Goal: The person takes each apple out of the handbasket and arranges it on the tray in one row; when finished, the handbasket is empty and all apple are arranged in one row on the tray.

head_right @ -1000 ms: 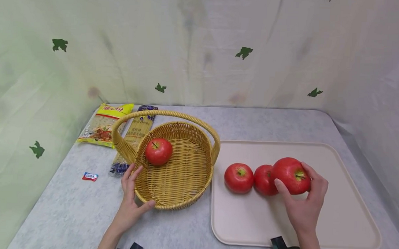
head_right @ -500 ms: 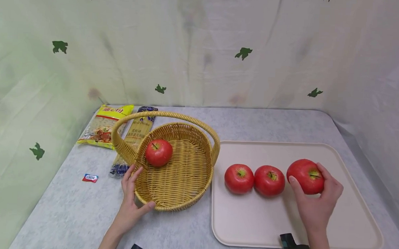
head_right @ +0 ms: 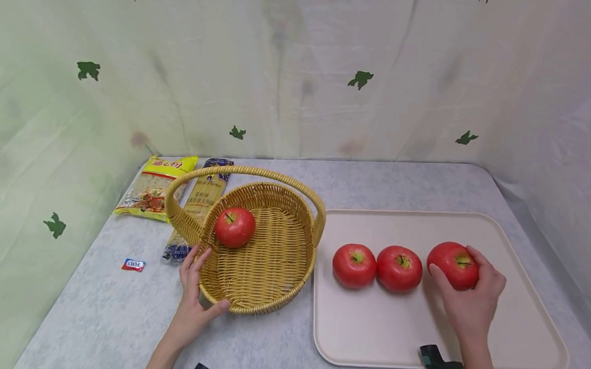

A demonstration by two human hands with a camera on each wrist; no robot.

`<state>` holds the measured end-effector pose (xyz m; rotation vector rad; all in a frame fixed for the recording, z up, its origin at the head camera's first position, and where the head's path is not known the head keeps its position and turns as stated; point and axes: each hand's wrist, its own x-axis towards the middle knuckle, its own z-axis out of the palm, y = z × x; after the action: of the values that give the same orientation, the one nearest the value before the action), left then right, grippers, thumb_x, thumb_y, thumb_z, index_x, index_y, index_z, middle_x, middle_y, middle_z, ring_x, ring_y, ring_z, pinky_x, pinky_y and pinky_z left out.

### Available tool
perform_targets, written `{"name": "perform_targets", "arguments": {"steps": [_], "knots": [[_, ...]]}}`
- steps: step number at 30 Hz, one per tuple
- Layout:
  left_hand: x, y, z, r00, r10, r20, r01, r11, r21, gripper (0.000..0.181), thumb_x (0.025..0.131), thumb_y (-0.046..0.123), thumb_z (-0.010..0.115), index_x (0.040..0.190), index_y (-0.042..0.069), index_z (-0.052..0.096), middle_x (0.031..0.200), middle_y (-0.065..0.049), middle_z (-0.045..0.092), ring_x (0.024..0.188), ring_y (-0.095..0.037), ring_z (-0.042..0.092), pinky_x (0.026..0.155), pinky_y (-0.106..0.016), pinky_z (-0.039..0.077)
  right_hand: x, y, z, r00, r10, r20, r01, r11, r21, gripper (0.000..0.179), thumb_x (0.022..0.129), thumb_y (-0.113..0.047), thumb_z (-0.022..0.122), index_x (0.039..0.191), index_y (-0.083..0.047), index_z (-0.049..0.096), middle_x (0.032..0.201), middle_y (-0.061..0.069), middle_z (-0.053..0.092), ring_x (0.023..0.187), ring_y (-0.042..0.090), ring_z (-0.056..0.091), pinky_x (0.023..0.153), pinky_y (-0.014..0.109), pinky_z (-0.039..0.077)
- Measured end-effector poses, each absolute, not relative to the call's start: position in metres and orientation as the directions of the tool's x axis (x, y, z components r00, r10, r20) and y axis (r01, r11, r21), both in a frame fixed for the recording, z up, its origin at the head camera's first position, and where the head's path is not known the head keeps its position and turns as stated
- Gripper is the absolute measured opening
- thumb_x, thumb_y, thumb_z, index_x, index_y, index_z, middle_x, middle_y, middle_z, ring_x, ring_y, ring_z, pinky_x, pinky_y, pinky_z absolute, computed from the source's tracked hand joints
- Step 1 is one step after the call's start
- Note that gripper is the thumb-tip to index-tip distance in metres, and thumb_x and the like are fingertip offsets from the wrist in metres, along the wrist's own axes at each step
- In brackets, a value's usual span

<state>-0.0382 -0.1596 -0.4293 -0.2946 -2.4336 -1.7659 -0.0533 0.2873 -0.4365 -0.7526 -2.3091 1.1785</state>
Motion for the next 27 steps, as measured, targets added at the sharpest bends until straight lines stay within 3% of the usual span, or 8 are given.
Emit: {"name": "perform_targets", "arguments": {"steps": [5,22,27], "knots": [[-0.039,-0.160,-0.431,-0.971,0.088,0.222,0.239,0.303,0.923,0.097,0.070,0.001,0.077,0.150,0.012,0.023,0.152,-0.015,-0.005,0.136,-0.037,-0.007,0.093,-0.076,0.007,-0.054,0.290,-0.442,-0.771,0.628,0.108,0.297,0.504,-0.811,0.074,0.082,-0.018,0.074,0.145,-0.019,0.036,0.142,0.009,0.030,0.131,0.024,0.026,0.097,0.050,0.039],[-0.038,-0.160,-0.430,-0.973,0.085,0.215,0.231,0.311,0.922,0.097,0.070,0.002,0.076,0.150,0.015,0.022,0.153,-0.011,-0.005,0.137,-0.036,-0.007,0.093,-0.076,0.006,-0.055,0.294,-0.450,-0.823,0.562,0.081,0.300,0.551,-0.779,0.073,0.084,-0.017,0.071,0.146,-0.011,0.033,0.140,0.018,0.028,0.130,0.033,0.025,0.091,0.062,0.038],[-0.037,-0.160,-0.429,-0.972,0.087,0.217,0.234,0.310,0.922,0.096,0.071,0.003,0.076,0.150,0.010,0.022,0.153,-0.010,-0.005,0.137,-0.036,-0.007,0.093,-0.076,0.006,-0.055,0.295,-0.452,-0.839,0.540,0.071,0.294,0.559,-0.775,0.074,0.084,-0.016,0.071,0.147,-0.011,0.032,0.141,0.020,0.027,0.130,0.036,0.025,0.090,0.065,0.038]]}}
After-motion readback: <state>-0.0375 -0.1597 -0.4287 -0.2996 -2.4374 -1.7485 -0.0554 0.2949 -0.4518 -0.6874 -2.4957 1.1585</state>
